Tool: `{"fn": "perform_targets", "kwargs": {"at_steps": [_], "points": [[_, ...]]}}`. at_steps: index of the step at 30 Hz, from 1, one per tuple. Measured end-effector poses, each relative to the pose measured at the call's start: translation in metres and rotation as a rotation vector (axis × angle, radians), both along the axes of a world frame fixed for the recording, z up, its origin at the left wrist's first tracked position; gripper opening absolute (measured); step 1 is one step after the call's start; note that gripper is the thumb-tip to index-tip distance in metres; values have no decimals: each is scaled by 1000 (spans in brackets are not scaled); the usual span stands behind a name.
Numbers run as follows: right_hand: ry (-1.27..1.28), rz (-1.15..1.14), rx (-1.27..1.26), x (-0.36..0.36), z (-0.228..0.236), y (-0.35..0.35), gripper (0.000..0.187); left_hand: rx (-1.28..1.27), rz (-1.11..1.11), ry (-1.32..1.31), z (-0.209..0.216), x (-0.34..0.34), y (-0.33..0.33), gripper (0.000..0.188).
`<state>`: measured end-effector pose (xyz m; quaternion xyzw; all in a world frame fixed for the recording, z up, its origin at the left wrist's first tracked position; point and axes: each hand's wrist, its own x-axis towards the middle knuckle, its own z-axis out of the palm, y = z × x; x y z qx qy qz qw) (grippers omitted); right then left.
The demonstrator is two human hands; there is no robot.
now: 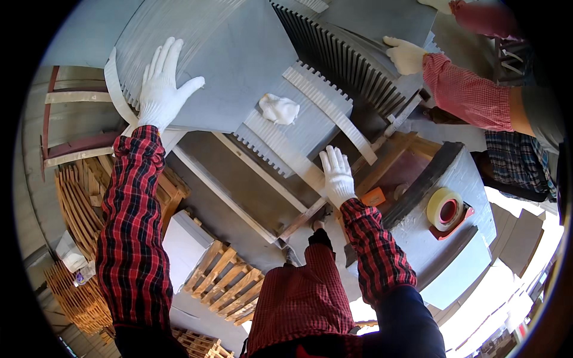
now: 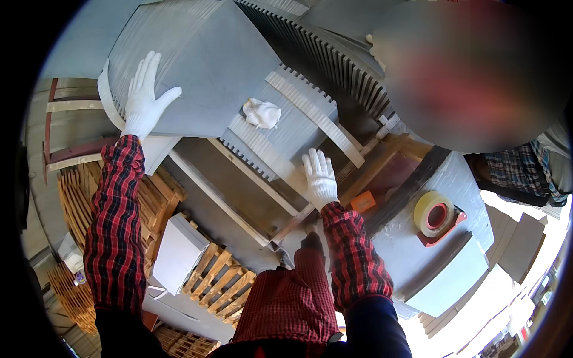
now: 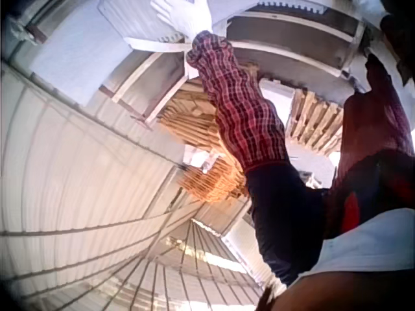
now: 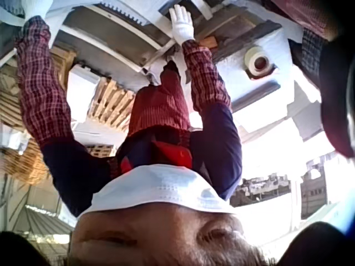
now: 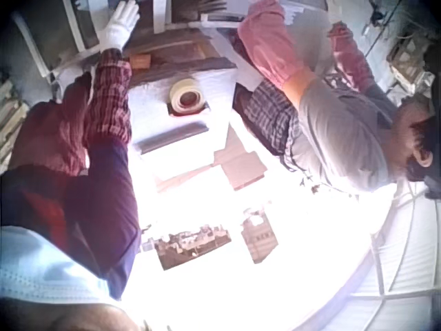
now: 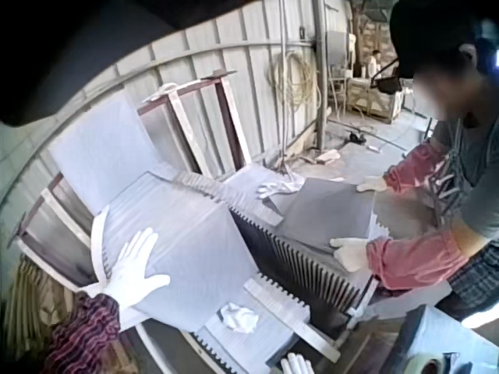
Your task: The person stacks gray rectangular panels, wipes them with a cloth, and places them into a cardboard box. They then seal the box with packing tape. A coworker assists by handing over panels and holding the box during sealing.
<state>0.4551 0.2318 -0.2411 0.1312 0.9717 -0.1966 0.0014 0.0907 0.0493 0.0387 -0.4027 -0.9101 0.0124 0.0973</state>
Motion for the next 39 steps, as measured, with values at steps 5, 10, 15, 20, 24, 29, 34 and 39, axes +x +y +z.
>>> {"fn": "perform_targets", "kwargs": {"at_steps": [5, 10, 15, 20, 24, 29, 34, 39], "points": [[132, 60, -13, -24, -12, 6, 65, 33, -13, 15, 4, -2, 1, 87], [177, 130, 102, -41, -25, 23, 63, 69, -46, -18, 0, -4, 5, 84], [223, 185, 115, -39, -21, 31, 61, 65, -50, -12, 1, -3, 0, 85], [265, 188, 73, -37, -20, 35, 56, 61, -58, -4, -1, -3, 3, 85], [308, 264, 157, -29, -5, 50, 45, 71, -71, -2, -2, -8, -1, 86], [-146, 414, 164, -45, 8, 66, 18, 85, -87, 22, -6, -10, -2, 87], [-400, 638, 496, -52, -37, 74, 18, 92, -81, 30, -4, -10, 2, 87], [-482, 809, 412, -59, -12, 70, 17, 106, -77, 57, -7, -10, 0, 85]]}}
